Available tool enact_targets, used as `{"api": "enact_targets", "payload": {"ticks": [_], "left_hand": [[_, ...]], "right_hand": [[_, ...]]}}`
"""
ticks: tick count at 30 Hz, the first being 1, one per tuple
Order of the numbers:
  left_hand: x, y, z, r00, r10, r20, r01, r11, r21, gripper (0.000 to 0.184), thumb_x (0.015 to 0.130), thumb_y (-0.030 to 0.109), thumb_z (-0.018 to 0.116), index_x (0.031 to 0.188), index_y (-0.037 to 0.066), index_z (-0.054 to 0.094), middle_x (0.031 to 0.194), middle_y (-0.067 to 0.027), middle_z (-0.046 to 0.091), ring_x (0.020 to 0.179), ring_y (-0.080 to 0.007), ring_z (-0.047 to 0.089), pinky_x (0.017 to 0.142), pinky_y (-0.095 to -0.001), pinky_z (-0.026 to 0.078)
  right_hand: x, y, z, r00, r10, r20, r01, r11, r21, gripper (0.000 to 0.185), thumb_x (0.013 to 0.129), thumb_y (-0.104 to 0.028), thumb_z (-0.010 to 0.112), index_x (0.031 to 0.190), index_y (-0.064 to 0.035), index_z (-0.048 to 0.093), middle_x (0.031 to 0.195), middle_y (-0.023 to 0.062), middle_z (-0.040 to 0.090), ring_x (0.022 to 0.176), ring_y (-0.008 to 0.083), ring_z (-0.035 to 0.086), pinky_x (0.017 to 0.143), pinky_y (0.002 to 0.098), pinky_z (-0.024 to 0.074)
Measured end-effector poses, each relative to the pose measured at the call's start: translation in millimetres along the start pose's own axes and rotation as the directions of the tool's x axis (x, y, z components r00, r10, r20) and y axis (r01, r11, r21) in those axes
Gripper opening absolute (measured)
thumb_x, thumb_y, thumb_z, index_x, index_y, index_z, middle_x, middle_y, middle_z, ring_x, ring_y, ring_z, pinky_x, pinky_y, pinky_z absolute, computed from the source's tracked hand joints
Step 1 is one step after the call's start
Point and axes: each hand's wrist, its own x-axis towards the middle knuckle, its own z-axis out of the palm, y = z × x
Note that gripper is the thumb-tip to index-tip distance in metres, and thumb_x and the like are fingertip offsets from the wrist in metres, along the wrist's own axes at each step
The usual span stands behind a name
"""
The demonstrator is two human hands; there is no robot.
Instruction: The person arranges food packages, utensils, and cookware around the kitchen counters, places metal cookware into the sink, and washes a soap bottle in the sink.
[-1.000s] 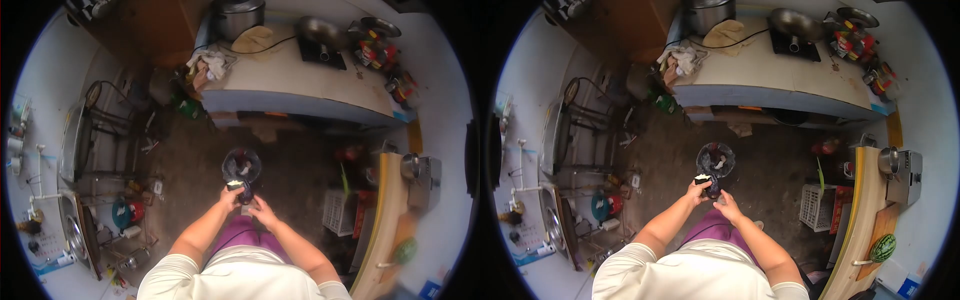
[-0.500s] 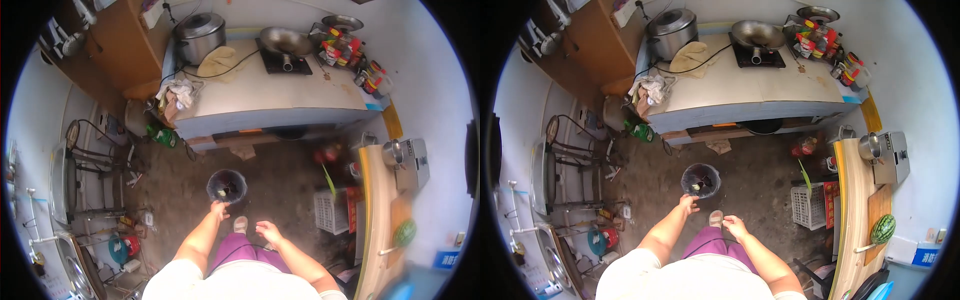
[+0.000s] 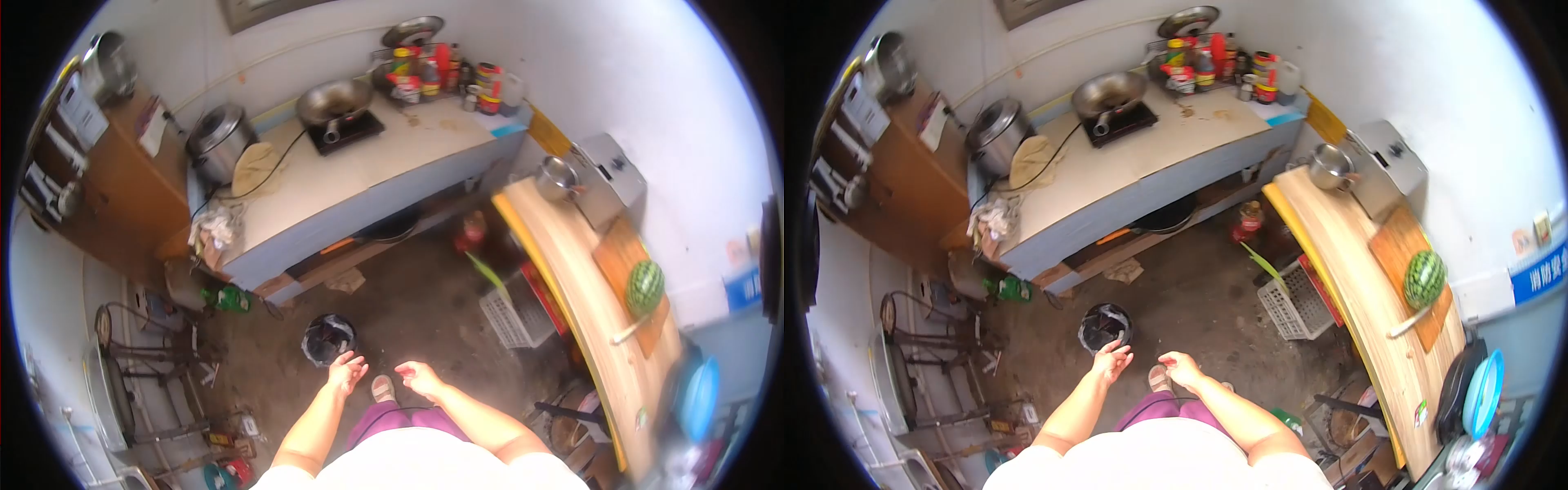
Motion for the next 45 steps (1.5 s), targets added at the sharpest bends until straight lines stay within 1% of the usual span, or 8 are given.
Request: {"api": "enact_targets", "payload": {"ticks": [5, 6, 9, 27, 37, 40, 42, 45], "left_hand": [[-49, -18, 74, 0.989, 0.009, 0.147, -0.002, 0.999, -0.047, 0.083, 0.064, -0.02, 0.054, 0.137, 0.007, 0.024, 0.136, -0.0238, 0.026, 0.108, -0.0357, 0.05, 0.089, -0.0408, 0.046], [-59, -25, 91, 0.983, -0.01, 0.182, 0.02, 0.998, -0.057, 0.085, 0.064, -0.019, 0.058, 0.137, 0.008, 0.024, 0.136, -0.023, 0.025, 0.11, -0.0362, 0.048, 0.092, -0.0423, 0.043], [-72, -53, 133, 0.957, -0.049, 0.286, 0.064, 0.997, -0.042, 0.08, 0.07, -0.008, 0.063, 0.137, 0.008, 0.023, 0.136, -0.0224, 0.027, 0.113, -0.0359, 0.047, 0.097, -0.0437, 0.039], [-76, -114, 312, 0.835, -0.163, 0.526, 0.086, 0.982, 0.169, 0.048, 0.082, 0.001, 0.054, 0.127, 0.004, 0.036, 0.116, -0.0169, 0.052, 0.099, -0.0297, 0.058, 0.085, -0.0403, 0.048], [-1, -20, 380, 0.8, -0.118, 0.589, 0.046, 0.99, 0.136, 0.043, 0.082, 0.003, 0.056, 0.123, 0.004, 0.041, 0.112, -0.0155, 0.056, 0.094, -0.0266, 0.059, 0.08, -0.0376, 0.049], [33, 19, 401, 0.788, -0.137, 0.601, 0.05, 0.986, 0.159, 0.043, 0.083, 0.004, 0.057, 0.123, 0.004, 0.041, 0.112, -0.0151, 0.056, 0.093, -0.0252, 0.059, 0.079, -0.0358, 0.05], [46, 54, 420, 0.787, -0.152, 0.598, 0.047, 0.981, 0.188, 0.04, 0.083, 0.004, 0.056, 0.122, 0.004, 0.043, 0.112, -0.0144, 0.057, 0.092, -0.0242, 0.059, 0.078, -0.0352, 0.05], [76, 94, 443, 0.763, -0.151, 0.629, -0.002, 0.972, 0.236, 0.037, 0.084, 0.006, 0.055, 0.119, 0.004, 0.045, 0.111, -0.0137, 0.057, 0.092, -0.0231, 0.06, 0.078, -0.0346, 0.05]], "right_hand": [[-55, -8, -50, 0.986, 0.033, -0.163, 0.012, 0.963, 0.268, 0.032, 0.08, 0.008, 0.055, 0.112, 0.0048, 0.051, 0.113, 0.0181, 0.054, 0.104, 0.0248, 0.056, 0.087, 0.0318, 0.0482], [-60, -1, -63, 0.984, 0.111, -0.14, -0.008, 0.811, 0.585, 0.028, 0.084, -0.001, 0.056, 0.11, 0.0047, 0.05, 0.108, 0.0182, 0.055, 0.098, 0.0264, 0.058, 0.084, 0.0322, 0.0501], [-88, 19, -102, 0.974, 0.084, -0.211, 0.082, 0.736, 0.672, 0.026, 0.087, -0.006, 0.054, 0.11, 0.0046, 0.049, 0.106, 0.0187, 0.056, 0.095, 0.0272, 0.06, 0.082, 0.0329, 0.0513], [-172, 56, -228, 0.918, 0.058, -0.392, 0.223, 0.741, 0.633, 0.02, 0.088, -0.011, 0.053, 0.106, -0.0023, 0.054, 0.094, 0.0091, 0.062, 0.077, 0.013, 0.059, 0.064, 0.0235, 0.0487], [-73, -64, -319, 0.762, -0.221, -0.609, 0.467, 0.838, 0.281, 0.027, 0.087, -0.01, 0.054, 0.113, -0.0015, 0.049, 0.094, 0.0081, 0.062, 0.075, 0.0113, 0.058, 0.062, 0.0228, 0.0455], [-22, -97, -364, 0.643, -0.174, -0.746, 0.475, 0.854, 0.211, 0.038, 0.086, -0.012, 0.057, 0.121, -0.0052, 0.044, 0.11, 0.0083, 0.057, 0.088, 0.0137, 0.056, 0.068, 0.0255, 0.0468], [16, -110, -400, 0.411, -0.305, -0.859, 0.476, 0.876, -0.083, 0.045, 0.084, -0.01, 0.059, 0.125, -0.0057, 0.042, 0.116, 0.0092, 0.053, 0.097, 0.0175, 0.054, 0.073, 0.0275, 0.0478], [32, -160, -448, 0.21, -0.43, -0.878, 0.325, 0.878, -0.352, 0.056, 0.077, -0.008, 0.063, 0.128, -0.0045, 0.038, 0.122, 0.014, 0.048, 0.105, 0.0223, 0.051, 0.08, 0.0311, 0.0473]]}}
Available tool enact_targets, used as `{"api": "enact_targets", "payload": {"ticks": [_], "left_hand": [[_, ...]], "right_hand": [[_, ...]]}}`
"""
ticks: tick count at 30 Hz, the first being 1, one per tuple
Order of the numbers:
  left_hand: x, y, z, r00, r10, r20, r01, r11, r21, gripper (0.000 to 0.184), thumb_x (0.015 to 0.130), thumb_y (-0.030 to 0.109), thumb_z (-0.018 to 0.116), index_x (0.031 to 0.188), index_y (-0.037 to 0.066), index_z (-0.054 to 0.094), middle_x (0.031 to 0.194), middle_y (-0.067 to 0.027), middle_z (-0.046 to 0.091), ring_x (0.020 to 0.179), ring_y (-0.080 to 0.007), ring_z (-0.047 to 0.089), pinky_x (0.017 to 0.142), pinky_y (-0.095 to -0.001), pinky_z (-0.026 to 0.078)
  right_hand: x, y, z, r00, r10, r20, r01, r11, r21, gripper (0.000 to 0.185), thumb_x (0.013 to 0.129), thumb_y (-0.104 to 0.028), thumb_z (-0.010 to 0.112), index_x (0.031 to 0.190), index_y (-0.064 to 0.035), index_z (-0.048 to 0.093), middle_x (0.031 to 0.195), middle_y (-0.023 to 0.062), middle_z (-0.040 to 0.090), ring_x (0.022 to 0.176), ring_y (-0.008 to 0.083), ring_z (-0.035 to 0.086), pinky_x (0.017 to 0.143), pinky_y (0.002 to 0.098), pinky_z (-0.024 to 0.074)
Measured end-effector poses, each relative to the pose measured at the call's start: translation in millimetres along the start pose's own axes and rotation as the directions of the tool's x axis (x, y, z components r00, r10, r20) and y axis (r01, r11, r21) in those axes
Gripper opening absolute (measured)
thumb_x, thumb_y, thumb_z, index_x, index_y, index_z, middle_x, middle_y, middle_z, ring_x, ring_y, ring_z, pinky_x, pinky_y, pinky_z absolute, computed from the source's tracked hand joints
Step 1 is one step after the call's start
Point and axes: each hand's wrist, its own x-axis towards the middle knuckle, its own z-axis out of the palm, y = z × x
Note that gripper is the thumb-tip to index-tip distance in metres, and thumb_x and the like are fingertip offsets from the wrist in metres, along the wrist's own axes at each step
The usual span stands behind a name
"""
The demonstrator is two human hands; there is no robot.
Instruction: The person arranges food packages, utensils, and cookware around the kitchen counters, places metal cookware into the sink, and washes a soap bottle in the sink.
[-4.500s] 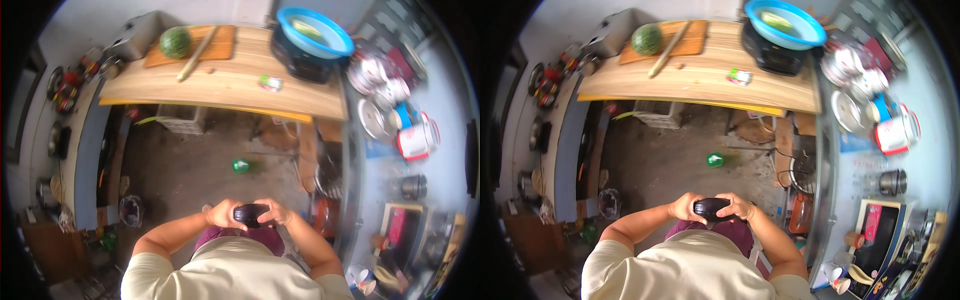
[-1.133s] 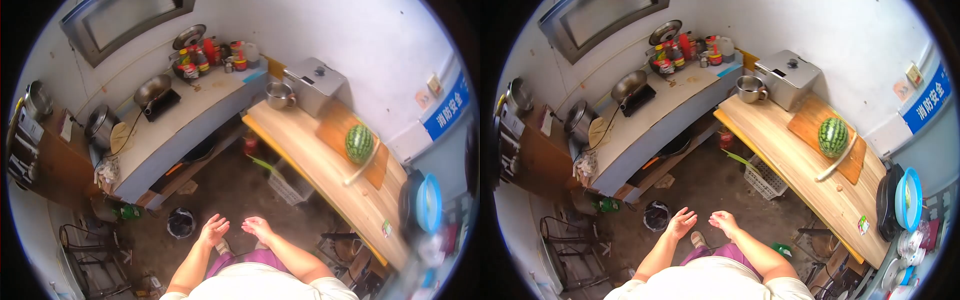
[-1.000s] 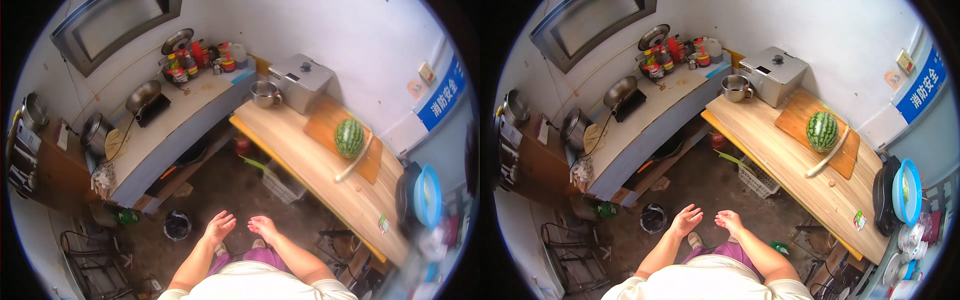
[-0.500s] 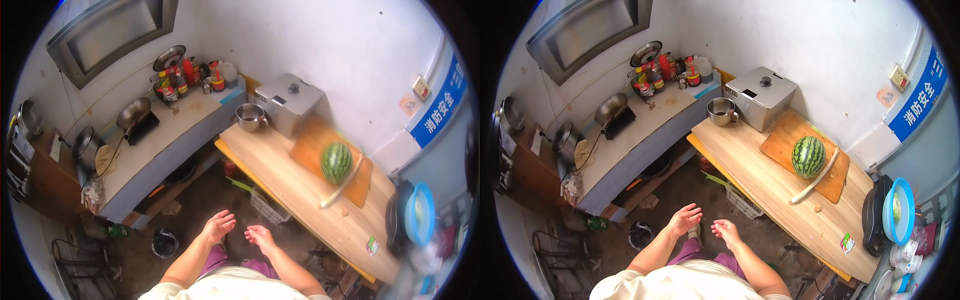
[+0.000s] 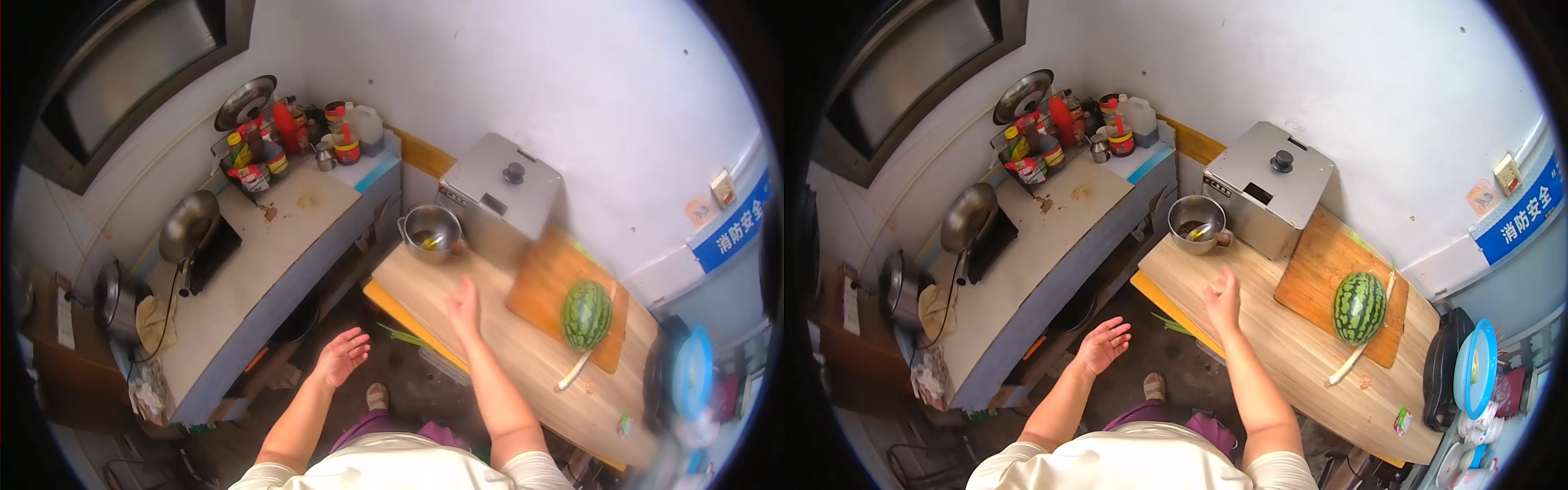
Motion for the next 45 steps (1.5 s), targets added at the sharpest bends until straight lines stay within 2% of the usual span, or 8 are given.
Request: {"api": "enact_targets", "payload": {"ticks": [4, 15, 21, 25, 30, 34, 38, 45], "left_hand": [[32, 38, 1, 1.0, -0.008, -0.017, 0.008, 1.0, 0.021, 0.035, 0.085, 0.008, 0.056, 0.118, 0.004, 0.046, 0.109, -0.0133, 0.058, 0.09, -0.0221, 0.059, 0.078, -0.0334, 0.049], [71, 26, 36, 0.978, -0.182, 0.102, 0.169, 0.978, 0.123, 0.032, 0.086, 0.011, 0.055, 0.117, 0.004, 0.048, 0.11, -0.0114, 0.059, 0.092, -0.0194, 0.059, 0.08, -0.033, 0.048], [86, -18, 80, 0.995, -0.023, 0.101, -0.025, 0.895, 0.444, 0.034, 0.087, 0.011, 0.054, 0.12, 0.003, 0.048, 0.111, -0.0091, 0.058, 0.095, -0.0148, 0.056, 0.081, -0.0281, 0.046], [104, -51, 100, 0.997, -0.039, 0.062, -0.018, 0.695, 0.719, 0.039, 0.086, 0.011, 0.054, 0.122, 0.001, 0.046, 0.11, -0.0071, 0.057, 0.097, -0.0122, 0.054, 0.082, -0.026, 0.044], [125, -96, 131, 0.977, 0.174, 0.121, -0.204, 0.926, 0.316, 0.032, 0.086, 0.013, 0.055, 0.116, 0.003, 0.05, 0.108, -0.0055, 0.057, 0.101, -0.0155, 0.054, 0.085, -0.0308, 0.044], [131, -113, 137, 0.981, 0.195, -0.006, -0.193, 0.974, 0.118, 0.019, 0.091, 0.02, 0.051, 0.104, 0.007, 0.055, 0.092, -0.0005, 0.056, 0.086, -0.0109, 0.052, 0.079, -0.0262, 0.043], [96, -115, 123, 0.943, 0.313, -0.109, -0.278, 0.926, 0.257, 0.018, 0.094, 0.022, 0.045, 0.093, 0.007, 0.055, 0.072, 0.0044, 0.045, 0.066, -0.0067, 0.039, 0.064, -0.0204, 0.038], [-31, -119, 71, 0.86, 0.434, -0.269, -0.314, 0.864, 0.393, 0.019, 0.093, 0.023, 0.047, 0.098, 0.007, 0.055, 0.086, 0.0038, 0.053, 0.072, -0.0057, 0.04, 0.068, -0.021, 0.038]], "right_hand": [[78, 28, 15, 0.925, -0.356, -0.134, 0.27, 0.862, -0.43, 0.063, 0.072, -0.007, 0.066, 0.128, -0.0059, 0.037, 0.12, 0.0169, 0.047, 0.108, 0.0277, 0.05, 0.087, 0.0345, 0.0444], [80, 57, 27, 0.992, 0.027, 0.125, -0.044, 0.99, 0.134, 0.059, 0.072, -0.003, 0.067, 0.122, -0.0005, 0.037, 0.075, 0.006, 0.056, 0.065, 0.014, 0.056, 0.061, 0.0273, 0.0476], [4, -13, -10, 0.988, -0.146, -0.054, 0.132, 0.968, -0.213, 0.061, 0.075, -0.001, 0.065, 0.129, -0.0064, 0.037, 0.087, 0.0062, 0.056, 0.076, 0.0147, 0.056, 0.067, 0.0265, 0.0479], [-4, -60, -32, 0.945, -0.133, 0.298, 0.178, 0.975, -0.131, 0.051, 0.073, -0.007, 0.067, 0.12, -0.0105, 0.05, 0.089, 0.0068, 0.057, 0.076, 0.0209, 0.059, 0.065, 0.0317, 0.0487], [26, -58, -21, 0.78, -0.279, 0.56, 0.492, 0.826, -0.274, 0.035, 0.074, -0.016, 0.065, 0.109, -0.015, 0.058, 0.087, 0.0098, 0.058, 0.081, 0.0258, 0.06, 0.068, 0.0357, 0.0488], [43, -45, -29, 0.82, -0.467, 0.331, 0.525, 0.843, -0.113, 0.025, 0.078, -0.01, 0.06, 0.103, -0.0062, 0.058, 0.095, 0.0129, 0.061, 0.078, 0.0269, 0.06, 0.067, 0.0358, 0.048], [37, -46, -45, 0.961, -0.083, 0.265, 0.003, 0.957, 0.288, 0.015, 0.088, -0.007, 0.052, 0.103, -0.0023, 0.054, 0.071, 0.0013, 0.053, 0.06, 0.0059, 0.049, 0.054, 0.0208, 0.0425], [-19, -54, -37, 0.89, 0.107, 0.444, -0.361, 0.759, 0.542, 0.018, 0.094, -0.023, 0.047, 0.093, -0.0054, 0.049, 0.062, 0.0001, 0.048, 0.051, 0.0074, 0.044, 0.047, 0.019, 0.036]]}}
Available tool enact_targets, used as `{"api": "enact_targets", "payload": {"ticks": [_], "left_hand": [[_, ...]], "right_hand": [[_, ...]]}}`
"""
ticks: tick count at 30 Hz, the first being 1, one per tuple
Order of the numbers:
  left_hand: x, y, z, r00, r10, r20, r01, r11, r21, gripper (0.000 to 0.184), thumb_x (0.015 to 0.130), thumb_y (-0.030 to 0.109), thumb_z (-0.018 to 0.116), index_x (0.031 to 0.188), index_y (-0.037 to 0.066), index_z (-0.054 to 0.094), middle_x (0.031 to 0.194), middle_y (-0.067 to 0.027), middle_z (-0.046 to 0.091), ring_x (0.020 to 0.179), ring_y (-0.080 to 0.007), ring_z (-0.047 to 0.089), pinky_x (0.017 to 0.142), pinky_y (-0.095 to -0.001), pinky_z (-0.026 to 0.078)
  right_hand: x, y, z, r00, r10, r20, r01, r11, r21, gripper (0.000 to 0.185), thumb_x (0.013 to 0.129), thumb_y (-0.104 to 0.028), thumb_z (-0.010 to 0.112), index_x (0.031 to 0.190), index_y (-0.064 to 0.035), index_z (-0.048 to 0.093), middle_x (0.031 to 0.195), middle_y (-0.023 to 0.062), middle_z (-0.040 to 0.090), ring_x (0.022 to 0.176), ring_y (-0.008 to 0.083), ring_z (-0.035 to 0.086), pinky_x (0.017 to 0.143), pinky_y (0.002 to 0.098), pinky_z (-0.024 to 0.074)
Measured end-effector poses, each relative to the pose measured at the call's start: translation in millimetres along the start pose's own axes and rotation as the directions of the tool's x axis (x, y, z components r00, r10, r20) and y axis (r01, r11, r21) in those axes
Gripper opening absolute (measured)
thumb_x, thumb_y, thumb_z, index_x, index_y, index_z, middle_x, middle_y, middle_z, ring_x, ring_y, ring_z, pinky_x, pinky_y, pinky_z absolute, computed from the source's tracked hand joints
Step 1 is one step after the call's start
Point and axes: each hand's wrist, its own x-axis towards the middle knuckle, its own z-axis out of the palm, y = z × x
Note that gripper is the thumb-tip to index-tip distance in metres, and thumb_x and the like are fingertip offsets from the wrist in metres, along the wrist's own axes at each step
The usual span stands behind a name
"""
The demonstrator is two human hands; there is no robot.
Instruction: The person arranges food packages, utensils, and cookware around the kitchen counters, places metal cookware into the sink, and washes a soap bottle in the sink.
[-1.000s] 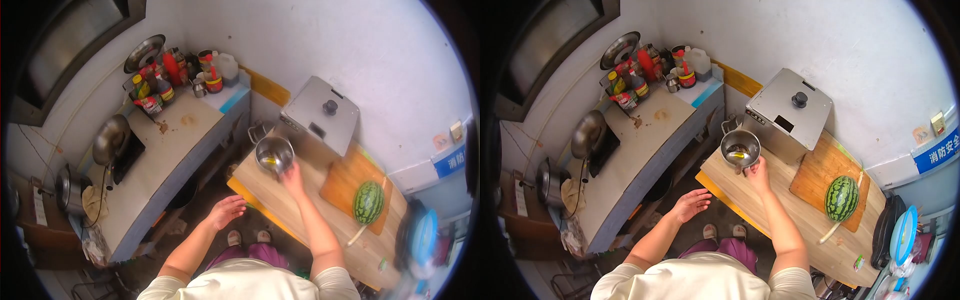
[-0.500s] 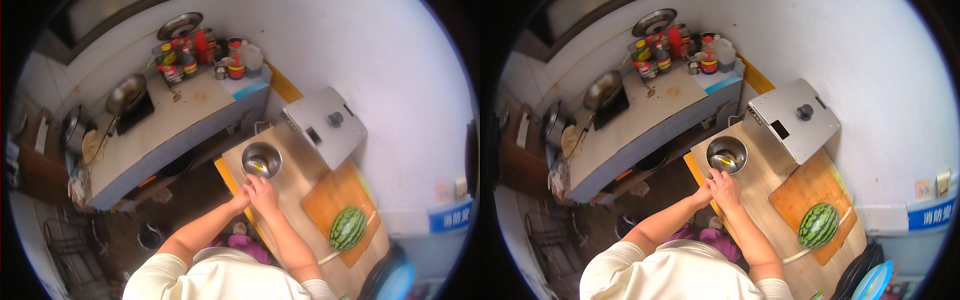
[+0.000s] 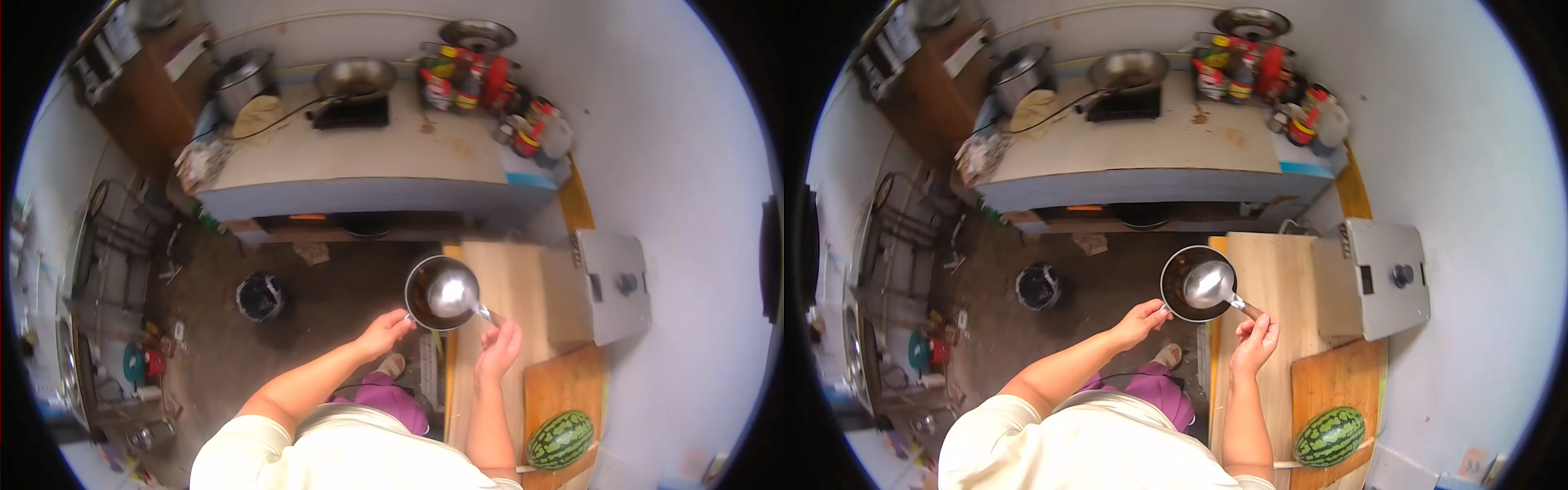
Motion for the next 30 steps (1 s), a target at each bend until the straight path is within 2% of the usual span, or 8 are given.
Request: {"api": "enact_targets", "payload": {"ticks": [5, 11, 13, 17, 21, 23, 26, 30], "left_hand": [[-100, -3, -89, 0.97, 0.096, -0.223, -0.104, 0.994, -0.025, 0.021, 0.092, 0.025, 0.048, 0.097, 0.007, 0.056, 0.086, 0.0028, 0.054, 0.072, -0.0061, 0.042, 0.067, -0.0217, 0.039], [-289, -47, -203, 0.799, 0.054, -0.599, -0.175, 0.974, -0.145, 0.023, 0.091, 0.028, 0.052, 0.09, 0.006, 0.057, 0.068, 0.0058, 0.045, 0.06, -0.005, 0.037, 0.057, -0.0206, 0.035], [-363, -62, -236, 0.684, 0.072, -0.726, -0.168, 0.984, -0.061, 0.022, 0.091, 0.027, 0.052, 0.087, 0.006, 0.059, 0.068, 0.0056, 0.047, 0.061, -0.0043, 0.038, 0.057, -0.0205, 0.034], [-495, -91, -278, 0.344, 0.101, -0.934, -0.064, 0.994, 0.084, 0.022, 0.09, 0.024, 0.053, 0.083, 0.005, 0.06, 0.07, 0.0026, 0.052, 0.066, -0.0064, 0.043, 0.06, -0.0234, 0.037], [-586, -105, -294, 0.04, 0.107, -0.993, -0.074, 0.992, 0.104, 0.02, 0.089, 0.02, 0.054, 0.082, 0.003, 0.06, 0.073, -0.0018, 0.057, 0.069, -0.0092, 0.048, 0.063, -0.0261, 0.04], [-614, -114, -303, -0.114, 0.148, -0.982, -0.079, 0.984, 0.158, 0.018, 0.089, 0.019, 0.055, 0.08, 0.004, 0.061, 0.07, 0.0014, 0.054, 0.065, -0.0063, 0.042, 0.058, -0.0231, 0.036], [-643, -119, -328, -0.282, 0.14, -0.949, -0.119, 0.977, 0.179, 0.017, 0.088, 0.018, 0.055, 0.08, 0.004, 0.061, 0.069, 0.0012, 0.054, 0.064, -0.0063, 0.042, 0.057, -0.0231, 0.036], [-677, -110, -381, -0.364, 0.036, -0.931, -0.14, 0.986, 0.093, 0.017, 0.089, 0.016, 0.053, 0.079, 0.004, 0.06, 0.068, 0.0022, 0.053, 0.063, -0.0056, 0.041, 0.057, -0.0229, 0.035]], "right_hand": [[-66, 41, 67, 0.934, 0.244, 0.262, -0.28, 0.954, 0.107, 0.022, 0.094, -0.027, 0.045, 0.09, -0.0057, 0.048, 0.057, 0.0003, 0.044, 0.047, 0.0089, 0.041, 0.044, 0.0219, 0.0336], [-226, 100, 185, 0.697, 0.417, 0.583, -0.437, 0.892, -0.115, 0.018, 0.094, -0.021, 0.044, 0.083, -0.0066, 0.044, 0.054, 0.0015, 0.042, 0.039, 0.0086, 0.037, 0.036, 0.0212, 0.031], [-289, 126, 220, 0.582, 0.441, 0.683, -0.357, 0.893, -0.273, 0.017, 0.093, -0.019, 0.045, 0.082, -0.0067, 0.043, 0.056, 0.0032, 0.047, 0.039, 0.0082, 0.04, 0.035, 0.0201, 0.0331], [-408, 159, 287, 0.149, 0.468, 0.871, -0.138, 0.882, -0.45, 0.007, 0.09, -0.009, 0.048, 0.086, -0.0039, 0.046, 0.061, 0.0051, 0.054, 0.042, 0.008, 0.047, 0.038, 0.0206, 0.0374], [-507, 160, 349, -0.263, 0.422, 0.868, 0.32, 0.887, -0.334, 0.015, 0.089, -0.01, 0.049, 0.1, -0.0016, 0.054, 0.059, 0.0045, 0.056, 0.049, 0.0116, 0.054, 0.048, 0.0246, 0.0445], [-544, 183, 373, -0.462, 0.128, 0.878, 0.528, 0.835, 0.156, 0.019, 0.085, -0.014, 0.055, 0.101, -0.0034, 0.054, 0.065, 0.0097, 0.059, 0.054, 0.0222, 0.059, 0.053, 0.0318, 0.0482], [-609, 175, 413, -0.671, -0.059, 0.739, 0.544, 0.639, 0.545, 0.025, 0.081, -0.02, 0.058, 0.102, -0.0059, 0.054, 0.075, 0.013, 0.061, 0.061, 0.0302, 0.06, 0.056, 0.0382, 0.0492], [-679, 189, 479, -0.814, 0.064, 0.577, 0.531, 0.484, 0.695, 0.028, 0.081, -0.026, 0.059, 0.103, -0.0088, 0.055, 0.075, 0.0112, 0.059, 0.06, 0.0296, 0.06, 0.055, 0.039, 0.0493]]}}
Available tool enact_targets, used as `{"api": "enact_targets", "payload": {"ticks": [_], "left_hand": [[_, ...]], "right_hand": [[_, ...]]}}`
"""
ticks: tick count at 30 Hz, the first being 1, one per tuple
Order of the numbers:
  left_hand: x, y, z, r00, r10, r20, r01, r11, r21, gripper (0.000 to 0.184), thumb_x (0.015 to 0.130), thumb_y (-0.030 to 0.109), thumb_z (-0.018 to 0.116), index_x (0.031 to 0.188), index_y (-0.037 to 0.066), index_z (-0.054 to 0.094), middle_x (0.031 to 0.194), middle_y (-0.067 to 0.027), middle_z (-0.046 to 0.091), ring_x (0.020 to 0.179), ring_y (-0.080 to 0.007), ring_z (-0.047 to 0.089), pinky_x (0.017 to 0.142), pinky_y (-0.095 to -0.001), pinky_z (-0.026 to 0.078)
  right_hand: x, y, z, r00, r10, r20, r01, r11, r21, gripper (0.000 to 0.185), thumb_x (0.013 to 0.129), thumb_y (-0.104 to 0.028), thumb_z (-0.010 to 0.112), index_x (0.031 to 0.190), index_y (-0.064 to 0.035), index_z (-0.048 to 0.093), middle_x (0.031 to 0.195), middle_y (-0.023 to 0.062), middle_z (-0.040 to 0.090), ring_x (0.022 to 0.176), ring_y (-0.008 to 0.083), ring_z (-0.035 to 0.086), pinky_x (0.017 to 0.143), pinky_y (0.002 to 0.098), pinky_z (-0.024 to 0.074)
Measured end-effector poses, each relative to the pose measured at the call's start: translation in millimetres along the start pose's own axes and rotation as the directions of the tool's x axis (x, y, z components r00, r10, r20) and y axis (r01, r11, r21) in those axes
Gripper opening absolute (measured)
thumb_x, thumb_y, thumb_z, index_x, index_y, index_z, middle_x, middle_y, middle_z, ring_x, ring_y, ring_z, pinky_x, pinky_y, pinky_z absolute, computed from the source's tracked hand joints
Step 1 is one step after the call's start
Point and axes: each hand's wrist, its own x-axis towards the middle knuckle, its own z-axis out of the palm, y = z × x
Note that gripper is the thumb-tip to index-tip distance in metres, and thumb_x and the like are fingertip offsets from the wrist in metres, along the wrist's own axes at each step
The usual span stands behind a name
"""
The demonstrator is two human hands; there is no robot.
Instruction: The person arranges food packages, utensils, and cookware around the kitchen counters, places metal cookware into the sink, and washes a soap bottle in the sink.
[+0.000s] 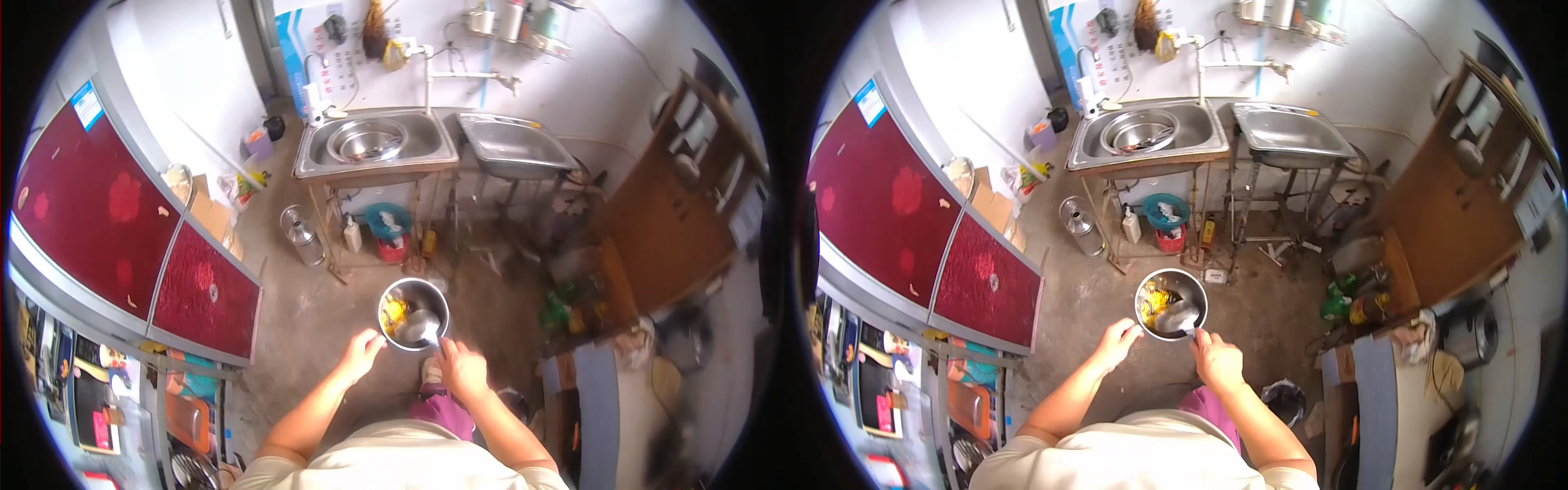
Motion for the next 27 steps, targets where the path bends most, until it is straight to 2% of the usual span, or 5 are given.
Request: {"api": "enact_targets", "payload": {"ticks": [7, 11, 16, 24, 27], "left_hand": [[123, 24, 5, 0.989, 0.068, -0.131, -0.069, 0.998, -0.004, 0.015, 0.086, 0.013, 0.058, 0.077, 0.002, 0.056, 0.066, 0.0027, 0.051, 0.063, -0.004, 0.042, 0.054, -0.023, 0.036], [173, 50, 0, 0.945, 0.29, -0.149, -0.25, 0.937, 0.243, 0.013, 0.081, 0.012, 0.062, 0.078, 0.001, 0.054, 0.066, -0.0053, 0.052, 0.058, -0.012, 0.047, 0.054, -0.027, 0.039], [232, 39, -32, 0.98, 0.197, -0.037, -0.183, 0.953, 0.243, 0.012, 0.08, 0.01, 0.061, 0.076, 0.0, 0.054, 0.066, -0.0031, 0.051, 0.059, -0.0097, 0.046, 0.053, -0.0273, 0.038], [298, 65, -34, 0.869, 0.315, 0.383, -0.432, 0.86, 0.272, 0.016, 0.076, 0.014, 0.063, 0.073, 0.002, 0.053, 0.069, -0.0108, 0.054, 0.063, -0.0233, 0.055, 0.057, -0.0336, 0.043], [310, 65, -14, 0.802, 0.364, 0.474, -0.496, 0.849, 0.186, 0.017, 0.077, 0.011, 0.061, 0.072, 0.0, 0.049, 0.065, -0.0069, 0.047, 0.057, -0.016, 0.046, 0.053, -0.0307, 0.038]], "right_hand": [[162, 55, -2, 0.94, -0.105, -0.326, 0.163, 0.974, 0.157, 0.026, 0.08, -0.024, 0.061, 0.102, -0.0093, 0.059, 0.071, 0.0094, 0.059, 0.056, 0.0267, 0.06, 0.05, 0.0349, 0.0479], [224, 62, 10, 0.958, -0.167, -0.233, 0.188, 0.98, 0.069, 0.028, 0.081, -0.023, 0.06, 0.105, -0.0077, 0.059, 0.07, 0.009, 0.058, 0.053, 0.0263, 0.058, 0.05, 0.036, 0.0473], [244, 86, 2, 0.883, -0.469, -0.033, 0.464, 0.88, -0.096, 0.029, 0.079, -0.018, 0.06, 0.106, -0.0093, 0.06, 0.063, 0.0067, 0.05, 0.048, 0.0215, 0.053, 0.045, 0.0353, 0.0421], [232, 68, 7, 0.936, 0.131, -0.327, -0.128, 0.991, 0.032, 0.028, 0.079, -0.024, 0.062, 0.104, -0.0125, 0.058, 0.067, 0.0062, 0.055, 0.051, 0.0242, 0.056, 0.047, 0.0339, 0.0456], [205, 66, 21, 0.913, 0.246, -0.326, -0.258, 0.966, 0.008, 0.028, 0.079, -0.025, 0.063, 0.104, -0.013, 0.059, 0.068, 0.0064, 0.056, 0.05, 0.0239, 0.056, 0.047, 0.0341, 0.046]]}}
